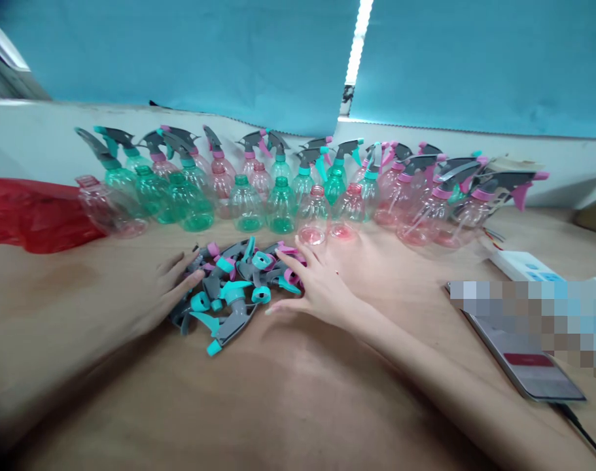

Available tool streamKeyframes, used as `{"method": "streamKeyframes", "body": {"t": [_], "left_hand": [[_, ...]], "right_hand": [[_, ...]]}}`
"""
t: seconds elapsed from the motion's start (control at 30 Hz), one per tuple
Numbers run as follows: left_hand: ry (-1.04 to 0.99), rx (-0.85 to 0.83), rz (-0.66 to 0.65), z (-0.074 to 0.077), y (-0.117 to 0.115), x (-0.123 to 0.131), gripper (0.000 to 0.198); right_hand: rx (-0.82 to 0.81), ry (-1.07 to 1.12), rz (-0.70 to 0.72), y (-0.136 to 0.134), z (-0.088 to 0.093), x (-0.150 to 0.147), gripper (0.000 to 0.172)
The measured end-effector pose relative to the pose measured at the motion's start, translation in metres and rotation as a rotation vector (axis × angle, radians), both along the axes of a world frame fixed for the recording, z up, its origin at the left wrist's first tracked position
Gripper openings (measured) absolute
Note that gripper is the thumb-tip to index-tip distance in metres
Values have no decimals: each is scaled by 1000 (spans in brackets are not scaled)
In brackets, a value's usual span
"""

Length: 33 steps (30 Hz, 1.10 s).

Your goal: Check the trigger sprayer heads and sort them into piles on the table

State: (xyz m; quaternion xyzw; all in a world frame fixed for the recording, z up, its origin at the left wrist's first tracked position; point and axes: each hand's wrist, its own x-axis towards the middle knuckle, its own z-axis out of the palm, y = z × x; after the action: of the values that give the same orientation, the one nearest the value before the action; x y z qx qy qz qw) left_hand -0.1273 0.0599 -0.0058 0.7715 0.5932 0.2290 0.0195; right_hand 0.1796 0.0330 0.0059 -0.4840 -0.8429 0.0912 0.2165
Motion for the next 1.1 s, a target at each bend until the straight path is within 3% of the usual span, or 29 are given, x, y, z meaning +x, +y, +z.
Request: {"method": "streamKeyframes", "body": {"t": [0.2, 0.4, 0.53, 0.6, 0.73, 0.9, 1.1], "left_hand": [[-84, -135, 33, -2, -3, 14, 67], [-158, -141, 52, 2, -2, 15, 65], [-194, -111, 92, 1, -3, 11, 63], [-201, -104, 98, 2, -3, 11, 63], [-197, -133, 59, 3, -4, 13, 64], [-191, -131, 15, 7, -8, 16, 63], [-168, -2, -168, 18, -22, 24, 44]], "right_hand": [[-41, 13, 33, -3, -11, -27, 87], [-26, 86, 64, -14, -3, -34, 74], [40, 187, -61, -16, 9, -19, 51], [58, 217, -137, -13, 11, -9, 48], [6, 238, -181, -1, -1, 5, 61], [-110, 269, -87, 6, -22, -5, 67], [-173, 421, -92, -4, -23, -22, 74]]}}
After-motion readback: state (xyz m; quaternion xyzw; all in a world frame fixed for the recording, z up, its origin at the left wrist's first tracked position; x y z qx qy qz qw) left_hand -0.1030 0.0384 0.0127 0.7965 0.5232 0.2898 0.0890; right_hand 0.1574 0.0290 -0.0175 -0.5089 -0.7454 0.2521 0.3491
